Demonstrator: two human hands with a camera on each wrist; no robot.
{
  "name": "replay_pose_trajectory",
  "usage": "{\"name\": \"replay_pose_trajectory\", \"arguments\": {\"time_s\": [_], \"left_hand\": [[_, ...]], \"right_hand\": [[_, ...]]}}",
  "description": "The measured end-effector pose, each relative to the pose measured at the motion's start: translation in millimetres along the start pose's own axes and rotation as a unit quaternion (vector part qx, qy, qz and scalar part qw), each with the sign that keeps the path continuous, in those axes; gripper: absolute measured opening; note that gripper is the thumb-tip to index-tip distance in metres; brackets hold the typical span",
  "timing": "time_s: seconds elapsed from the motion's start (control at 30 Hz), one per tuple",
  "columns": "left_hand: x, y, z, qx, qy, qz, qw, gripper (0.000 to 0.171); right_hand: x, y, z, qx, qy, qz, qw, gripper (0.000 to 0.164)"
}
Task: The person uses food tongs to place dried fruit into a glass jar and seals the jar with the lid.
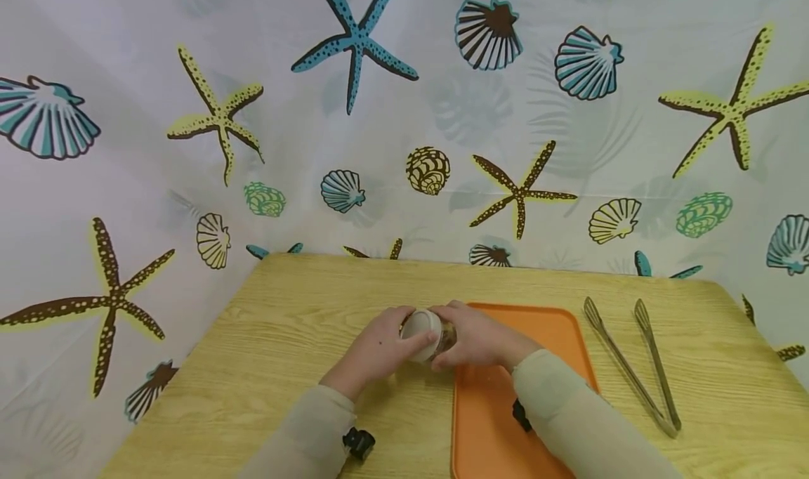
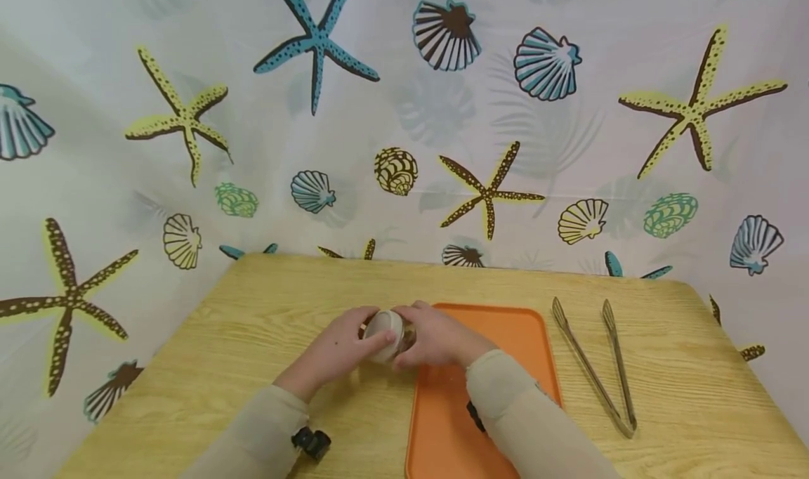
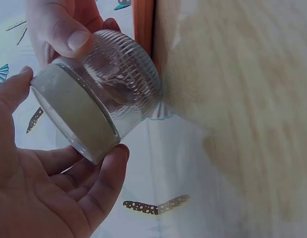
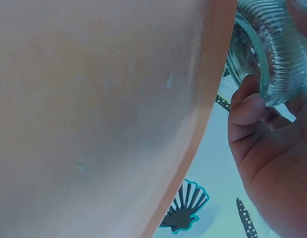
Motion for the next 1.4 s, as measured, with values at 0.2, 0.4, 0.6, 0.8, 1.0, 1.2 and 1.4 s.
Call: {"name": "replay_pose_trajectory", "arguments": {"time_s": [0.2, 0.4, 0.6, 0.8, 1.0, 1.2, 1.4], "left_hand": [[-10.1, -0.8, 1.2, 0.022, -0.035, 0.011, 0.9991, 0.077], [-25.6, -2.1, -2.5, 0.033, -0.129, 0.043, 0.9901, 0.068], [-19.2, -5.5, -1.5, 0.03, -0.108, 0.026, 0.9934, 0.076], [-0.2, 1.5, -0.6, -0.017, 0.001, 0.022, 0.9996, 0.086], [-10.1, 4.5, -1.5, -0.012, -0.042, 0.04, 0.9982, 0.07], [-27.0, 3.9, -3.6, 0.004, -0.146, 0.071, 0.9867, 0.063], [-15.9, 2.5, -1.1, 0.0, -0.094, 0.04, 0.9948, 0.075]], "right_hand": [[-1.9, 0.4, -0.3, 0.002, 0.002, 0.008, 1.0, 0.089], [-1.5, 1.8, -1.4, 0.001, 0.005, 0.0, 1.0, 0.089], [-0.6, 0.2, -2.0, 0.003, 0.0, 0.0, 1.0, 0.088], [0.1, -3.3, 0.1, 0.005, -0.003, 0.009, 1.0, 0.089], [1.1, -1.5, -0.4, 0.007, 0.0, 0.011, 1.0, 0.088], [0.6, 0.1, -1.2, 0.006, 0.003, 0.013, 1.0, 0.085], [0.9, -1.4, 0.3, 0.007, 0.003, -0.007, 1.0, 0.087]]}}
Point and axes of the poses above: each hand's wrist, its own z-axis towards the middle knuckle, its own y-axis out of the back of the hand, x = y × z, the point moved 9 cm from there along z, towards the middle knuckle, and after that the axes turned 6 degrees about z, right-handed, at the moved point
